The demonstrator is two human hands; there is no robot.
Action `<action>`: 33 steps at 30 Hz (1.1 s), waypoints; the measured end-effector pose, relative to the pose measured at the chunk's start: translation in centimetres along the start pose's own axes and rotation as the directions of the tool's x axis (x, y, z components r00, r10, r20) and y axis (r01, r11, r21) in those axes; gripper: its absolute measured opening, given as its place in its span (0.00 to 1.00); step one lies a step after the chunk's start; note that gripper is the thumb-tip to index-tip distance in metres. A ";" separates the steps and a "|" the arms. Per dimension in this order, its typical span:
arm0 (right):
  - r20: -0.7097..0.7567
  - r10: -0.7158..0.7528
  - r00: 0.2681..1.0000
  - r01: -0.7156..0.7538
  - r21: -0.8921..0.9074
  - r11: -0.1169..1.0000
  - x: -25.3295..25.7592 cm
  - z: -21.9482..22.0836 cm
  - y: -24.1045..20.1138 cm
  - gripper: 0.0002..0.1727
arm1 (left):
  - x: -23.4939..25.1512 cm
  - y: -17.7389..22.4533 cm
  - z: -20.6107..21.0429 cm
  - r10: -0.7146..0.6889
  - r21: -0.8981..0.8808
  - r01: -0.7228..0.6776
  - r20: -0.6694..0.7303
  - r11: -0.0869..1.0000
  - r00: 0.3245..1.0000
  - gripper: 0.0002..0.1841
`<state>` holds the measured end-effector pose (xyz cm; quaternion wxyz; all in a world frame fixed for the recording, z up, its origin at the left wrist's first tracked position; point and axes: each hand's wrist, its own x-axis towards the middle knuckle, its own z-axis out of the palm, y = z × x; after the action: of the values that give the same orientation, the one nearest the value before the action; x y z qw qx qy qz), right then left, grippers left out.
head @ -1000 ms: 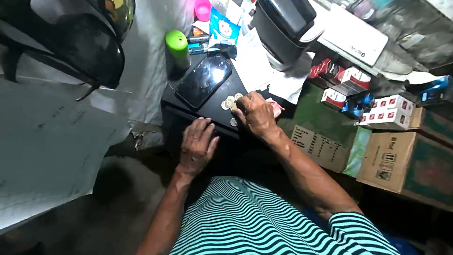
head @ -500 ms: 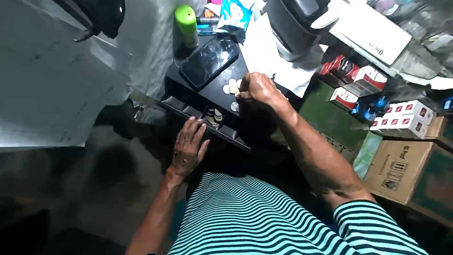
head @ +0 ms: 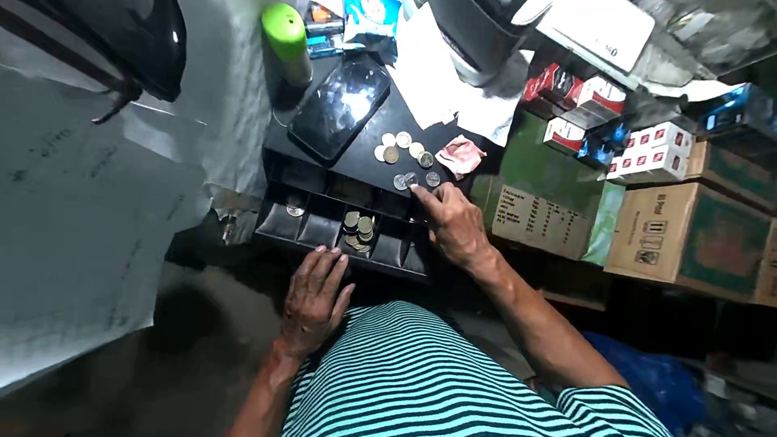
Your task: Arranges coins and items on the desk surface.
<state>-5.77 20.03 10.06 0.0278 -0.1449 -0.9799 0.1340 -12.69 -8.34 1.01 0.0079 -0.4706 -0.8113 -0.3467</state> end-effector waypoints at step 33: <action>-0.072 -0.002 0.997 0.037 0.488 0.872 1.4 4.0 -7.4 0.12 | -0.4 -1.9 -2.0 -0.039 -0.007 0.039 -0.020 0.999 0.999 0.20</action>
<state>-9.50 12.60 8.26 0.0986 -0.1280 -0.9141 0.3718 -14.58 -10.36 1.33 0.0076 -0.4512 -0.8190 -0.3544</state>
